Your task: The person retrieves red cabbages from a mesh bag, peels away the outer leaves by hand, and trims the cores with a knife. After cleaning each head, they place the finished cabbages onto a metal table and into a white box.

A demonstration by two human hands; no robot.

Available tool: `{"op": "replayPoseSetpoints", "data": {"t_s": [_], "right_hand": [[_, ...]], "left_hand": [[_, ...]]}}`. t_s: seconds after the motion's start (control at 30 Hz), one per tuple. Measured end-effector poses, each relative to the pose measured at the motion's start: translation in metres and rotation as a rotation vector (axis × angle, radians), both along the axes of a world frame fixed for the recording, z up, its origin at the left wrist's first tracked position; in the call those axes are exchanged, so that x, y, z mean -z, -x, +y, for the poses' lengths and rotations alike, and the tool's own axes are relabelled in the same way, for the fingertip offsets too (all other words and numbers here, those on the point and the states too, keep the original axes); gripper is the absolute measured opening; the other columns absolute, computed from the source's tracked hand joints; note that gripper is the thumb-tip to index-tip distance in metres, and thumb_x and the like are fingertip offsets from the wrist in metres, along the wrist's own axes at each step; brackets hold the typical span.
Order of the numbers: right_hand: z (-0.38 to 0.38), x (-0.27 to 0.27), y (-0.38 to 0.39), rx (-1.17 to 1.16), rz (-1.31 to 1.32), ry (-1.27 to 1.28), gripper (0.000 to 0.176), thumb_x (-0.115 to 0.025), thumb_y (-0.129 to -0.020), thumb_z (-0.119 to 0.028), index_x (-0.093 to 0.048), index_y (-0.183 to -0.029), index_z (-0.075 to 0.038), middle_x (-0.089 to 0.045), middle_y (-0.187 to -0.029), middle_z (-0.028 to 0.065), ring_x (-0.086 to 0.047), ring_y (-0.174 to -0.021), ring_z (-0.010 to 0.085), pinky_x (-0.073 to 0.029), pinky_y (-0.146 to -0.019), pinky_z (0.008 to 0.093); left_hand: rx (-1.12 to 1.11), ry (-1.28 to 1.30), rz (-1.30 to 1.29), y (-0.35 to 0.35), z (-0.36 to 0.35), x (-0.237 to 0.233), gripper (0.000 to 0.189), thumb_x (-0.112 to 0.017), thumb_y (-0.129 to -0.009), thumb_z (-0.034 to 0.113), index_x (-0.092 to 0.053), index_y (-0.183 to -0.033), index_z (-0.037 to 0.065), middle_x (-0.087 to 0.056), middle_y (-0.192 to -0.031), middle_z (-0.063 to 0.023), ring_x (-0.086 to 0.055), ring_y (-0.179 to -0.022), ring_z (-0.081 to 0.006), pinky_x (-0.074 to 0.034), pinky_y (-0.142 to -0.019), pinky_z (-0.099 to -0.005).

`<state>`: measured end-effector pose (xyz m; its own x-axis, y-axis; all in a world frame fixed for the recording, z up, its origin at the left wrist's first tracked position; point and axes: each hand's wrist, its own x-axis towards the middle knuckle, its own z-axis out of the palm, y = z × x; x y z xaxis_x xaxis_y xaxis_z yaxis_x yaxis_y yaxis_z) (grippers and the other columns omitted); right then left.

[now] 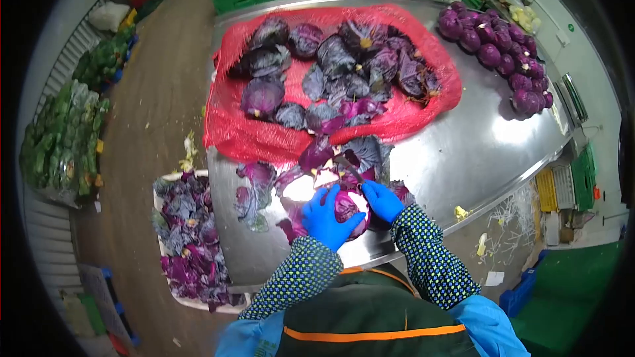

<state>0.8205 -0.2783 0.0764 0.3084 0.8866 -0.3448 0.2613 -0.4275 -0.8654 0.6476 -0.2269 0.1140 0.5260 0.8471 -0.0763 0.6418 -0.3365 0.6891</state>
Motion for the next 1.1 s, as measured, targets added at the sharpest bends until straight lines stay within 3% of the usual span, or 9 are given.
{"op": "replayPoseSetpoints", "data": {"t_s": [0.07,0.27,0.47,0.7,0.8,0.87,0.9,1.0,1.1], "right_hand": [[-0.006,0.015,-0.001,-0.003,-0.137,-0.036,0.040,-0.041,-0.095,-0.031,-0.053,-0.117,0.000,-0.063,-0.101,0.0155,-0.060,-0.092,0.0214,-0.044,-0.084,0.0314],[-0.019,0.075,-0.031,0.042,-0.208,0.104,0.038,-0.051,-0.090,-0.032,-0.056,-0.112,-0.002,-0.063,-0.098,0.0185,-0.060,-0.093,0.0250,-0.044,-0.085,0.0347],[-0.035,-0.013,0.034,0.194,0.444,-0.060,0.038,-0.069,-0.080,-0.019,-0.056,-0.111,-0.001,-0.062,-0.092,0.0057,-0.056,-0.083,0.0107,-0.047,-0.076,0.0259],[-0.006,-0.041,0.047,-0.053,0.098,-0.109,0.035,-0.070,-0.077,-0.015,-0.057,-0.105,0.001,-0.063,-0.091,0.0093,-0.057,-0.082,0.0139,-0.047,-0.074,0.0294],[-0.006,-0.063,0.054,-0.051,0.461,0.094,0.031,-0.071,-0.077,-0.010,-0.058,-0.103,0.000,-0.061,-0.089,0.0041,-0.057,-0.079,0.0096,-0.048,-0.072,0.0246],[-0.013,-0.062,0.054,-0.027,0.549,0.034,0.028,-0.071,-0.077,-0.010,-0.059,-0.100,-0.001,-0.061,-0.082,0.0036,-0.058,-0.073,0.0089,-0.048,-0.064,0.0234],[-0.013,-0.065,0.049,-0.023,0.544,0.050,0.028,-0.071,-0.077,-0.010,-0.059,-0.100,-0.001,-0.061,-0.082,0.0036,-0.058,-0.073,0.0089,-0.048,-0.064,0.0234],[-0.002,-0.078,0.031,-0.071,0.612,0.263,0.025,-0.071,-0.077,-0.012,-0.059,-0.096,-0.001,-0.061,-0.076,0.0032,-0.057,-0.066,0.0089,-0.047,-0.056,0.0224],[0.017,-0.083,0.028,-0.104,0.517,0.256,0.020,-0.071,-0.076,-0.013,-0.063,-0.091,-0.003,-0.061,-0.076,0.0028,-0.056,-0.065,0.0080,-0.045,-0.054,0.0217]], "left_hand": [[-0.001,-0.001,0.071,0.000,-0.002,-0.002,0.088,-0.078,-0.058,0.049,-0.043,-0.131,0.014,-0.040,-0.127,-0.0176,-0.034,-0.118,-0.0362,-0.031,-0.098,-0.0462],[0.093,-0.145,-0.061,0.026,-0.026,0.010,0.080,-0.081,-0.051,0.045,-0.051,-0.118,0.014,-0.041,-0.123,-0.0183,-0.035,-0.116,-0.0366,-0.030,-0.099,-0.0463],[-0.077,-0.016,-0.320,0.067,-0.031,-0.003,0.072,-0.081,-0.059,0.036,-0.050,-0.117,0.007,-0.043,-0.120,-0.0192,-0.038,-0.116,-0.0357,-0.031,-0.099,-0.0438],[0.224,-0.098,-0.139,0.095,0.009,0.003,0.039,-0.070,-0.077,0.026,-0.056,-0.106,0.004,-0.059,-0.089,-0.0121,-0.058,-0.083,-0.0274,-0.047,-0.075,-0.0355],[0.051,0.141,-0.260,0.106,0.017,0.046,0.031,-0.063,-0.082,0.022,-0.055,-0.104,0.002,-0.058,-0.080,-0.0133,-0.058,-0.073,-0.0279,-0.047,-0.069,-0.0380],[-0.805,0.706,-0.829,0.102,0.029,0.068,0.025,-0.056,-0.087,0.017,-0.053,-0.106,0.001,-0.058,-0.073,-0.0108,-0.059,-0.069,-0.0239,-0.049,-0.066,-0.0367],[-0.811,0.722,-0.829,0.098,0.034,0.057,0.025,-0.056,-0.087,0.017,-0.053,-0.106,0.001,-0.058,-0.073,-0.0108,-0.059,-0.069,-0.0239,-0.049,-0.066,-0.0367],[-0.651,0.592,-0.833,0.089,0.040,0.014,0.042,-0.063,-0.083,0.022,-0.049,-0.116,0.000,-0.060,-0.090,-0.0128,-0.059,-0.084,-0.0242,-0.048,-0.079,-0.0399],[0.238,0.076,-0.421,0.061,0.042,-0.002,0.073,-0.077,-0.068,0.030,-0.043,-0.126,0.000,-0.051,-0.111,-0.0176,-0.050,-0.107,-0.0306,-0.039,-0.095,-0.0423]]}}
